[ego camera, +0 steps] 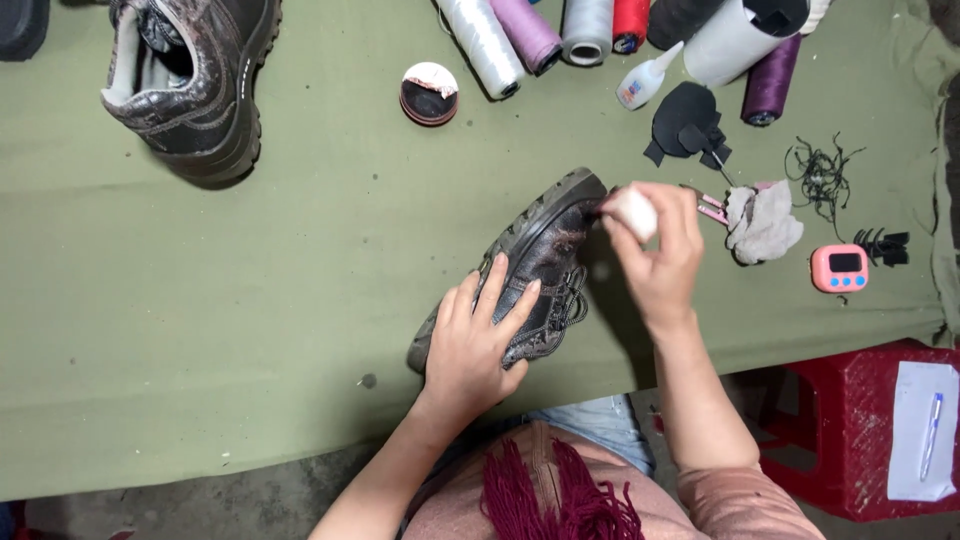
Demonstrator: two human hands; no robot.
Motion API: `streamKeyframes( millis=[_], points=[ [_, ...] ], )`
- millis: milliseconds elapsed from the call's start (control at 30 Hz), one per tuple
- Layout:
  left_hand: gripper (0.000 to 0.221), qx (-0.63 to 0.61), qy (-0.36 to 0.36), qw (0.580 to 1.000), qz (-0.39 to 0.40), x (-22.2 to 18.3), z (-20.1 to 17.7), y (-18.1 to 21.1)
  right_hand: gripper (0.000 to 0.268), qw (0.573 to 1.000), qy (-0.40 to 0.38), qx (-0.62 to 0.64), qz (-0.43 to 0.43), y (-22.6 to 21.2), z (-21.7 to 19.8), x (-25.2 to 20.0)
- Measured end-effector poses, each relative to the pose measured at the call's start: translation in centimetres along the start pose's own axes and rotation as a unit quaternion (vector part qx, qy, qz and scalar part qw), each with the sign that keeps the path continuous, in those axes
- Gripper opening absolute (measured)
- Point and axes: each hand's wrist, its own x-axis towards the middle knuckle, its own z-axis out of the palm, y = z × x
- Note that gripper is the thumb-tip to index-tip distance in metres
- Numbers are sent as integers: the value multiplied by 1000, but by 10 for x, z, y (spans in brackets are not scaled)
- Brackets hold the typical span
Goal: Lacing a black leather boot and then applying polish to its surface using a sponge applicator.
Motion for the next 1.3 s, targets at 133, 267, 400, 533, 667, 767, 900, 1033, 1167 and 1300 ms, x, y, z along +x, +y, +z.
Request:
streamKeyframes(
  millis=[133, 267, 400, 533, 667, 767, 900, 1033, 1167, 1300],
  points=[
    [89, -2, -13, 1000, -1, -1, 4, -1, 47, 992, -61, 97, -59, -34, 33, -16],
    [104, 13, -20, 1000, -7, -2, 5, 1, 33, 996, -5, 34, -80, -4, 22, 5],
    [103, 9, -15, 1000, -5, 0, 5, 0, 39, 998, 13, 6, -65, -22, 19, 5],
    [103, 4, -20, 1000, -15, -3, 8, 3, 34, 992, -25, 12, -120, -4, 40, -11],
    [104, 12, -6, 1000, -23, -9, 3, 10, 39, 997, 24, -49, -45, -3, 11, 16],
    [94, 21, 45, 997, -58, -23, 20, 16, 45, 996, -5, 13, -83, -31, 19, 0],
    [36, 23, 162, 985, -53, -37, 34, 16, 39, 987, -106, 3, -124, -13, 17, 4],
    [32, -12, 196, 979, -47, -49, 35, 16, 48, 996, -60, 20, -61, -35, 5, 5],
    [23, -11, 206, 977, -47, -55, 45, 15, 37, 969, -174, 104, -139, -35, 25, -24],
    [22, -20, 243, 969, -44, -49, 37, 20, 39, 996, -67, 14, -64, -31, 8, -7]
  ],
)
